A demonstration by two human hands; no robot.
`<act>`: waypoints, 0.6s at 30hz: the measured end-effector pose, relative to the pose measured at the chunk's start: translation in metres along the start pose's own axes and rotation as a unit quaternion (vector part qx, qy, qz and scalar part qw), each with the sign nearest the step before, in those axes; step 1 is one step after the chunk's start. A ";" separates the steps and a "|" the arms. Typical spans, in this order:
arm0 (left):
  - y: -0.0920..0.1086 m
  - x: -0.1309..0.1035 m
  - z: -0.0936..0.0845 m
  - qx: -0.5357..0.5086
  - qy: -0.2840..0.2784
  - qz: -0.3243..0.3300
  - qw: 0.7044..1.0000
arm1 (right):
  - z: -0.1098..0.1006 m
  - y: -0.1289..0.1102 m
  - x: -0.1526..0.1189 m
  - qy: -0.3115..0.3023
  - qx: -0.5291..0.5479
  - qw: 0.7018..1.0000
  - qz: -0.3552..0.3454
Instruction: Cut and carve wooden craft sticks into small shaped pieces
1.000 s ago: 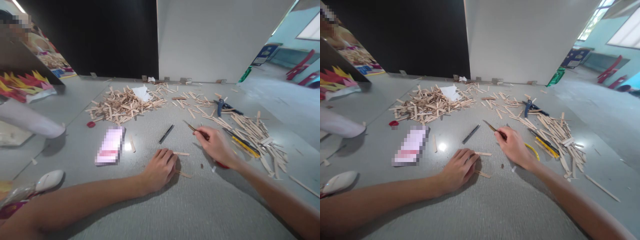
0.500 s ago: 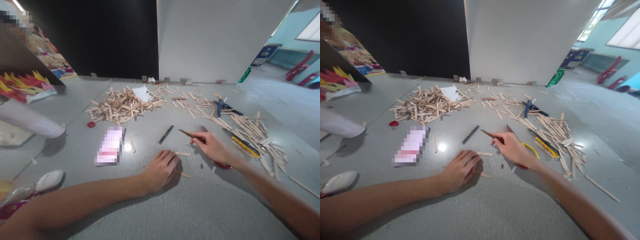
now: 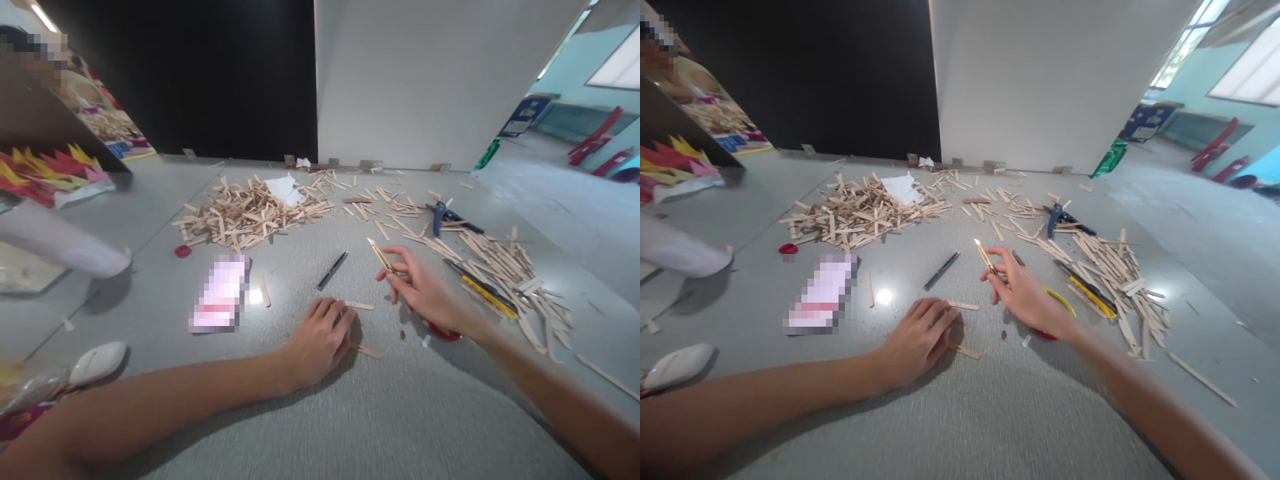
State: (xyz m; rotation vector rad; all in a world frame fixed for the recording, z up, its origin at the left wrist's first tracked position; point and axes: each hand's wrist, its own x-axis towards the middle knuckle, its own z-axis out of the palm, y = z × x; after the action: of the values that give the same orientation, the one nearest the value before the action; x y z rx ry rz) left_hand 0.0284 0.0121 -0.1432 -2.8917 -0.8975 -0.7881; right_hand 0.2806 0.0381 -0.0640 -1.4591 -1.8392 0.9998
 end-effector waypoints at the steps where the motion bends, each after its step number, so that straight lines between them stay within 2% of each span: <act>1: 0.000 -0.001 0.001 0.001 -0.004 -0.005 1.000 | -0.001 -0.001 0.000 0.013 -0.010 1.000 -0.001; 3: -0.001 -0.002 0.002 0.000 -0.015 -0.011 1.000 | -0.003 -0.002 -0.001 0.025 -0.035 0.999 -0.009; 9: -0.002 -0.003 0.004 -0.003 -0.024 -0.014 1.000 | -0.012 -0.009 -0.002 -0.009 -0.063 0.998 -0.025; 18: -0.004 -0.003 0.004 -0.040 -0.042 -0.029 0.998 | -0.013 -0.021 -0.001 -0.037 -0.121 0.991 0.040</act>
State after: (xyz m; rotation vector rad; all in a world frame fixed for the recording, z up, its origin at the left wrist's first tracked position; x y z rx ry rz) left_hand 0.0262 0.0141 -0.1489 -3.0019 -0.9838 -0.7260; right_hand 0.2804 0.0370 -0.0390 -1.6681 -2.0273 0.9032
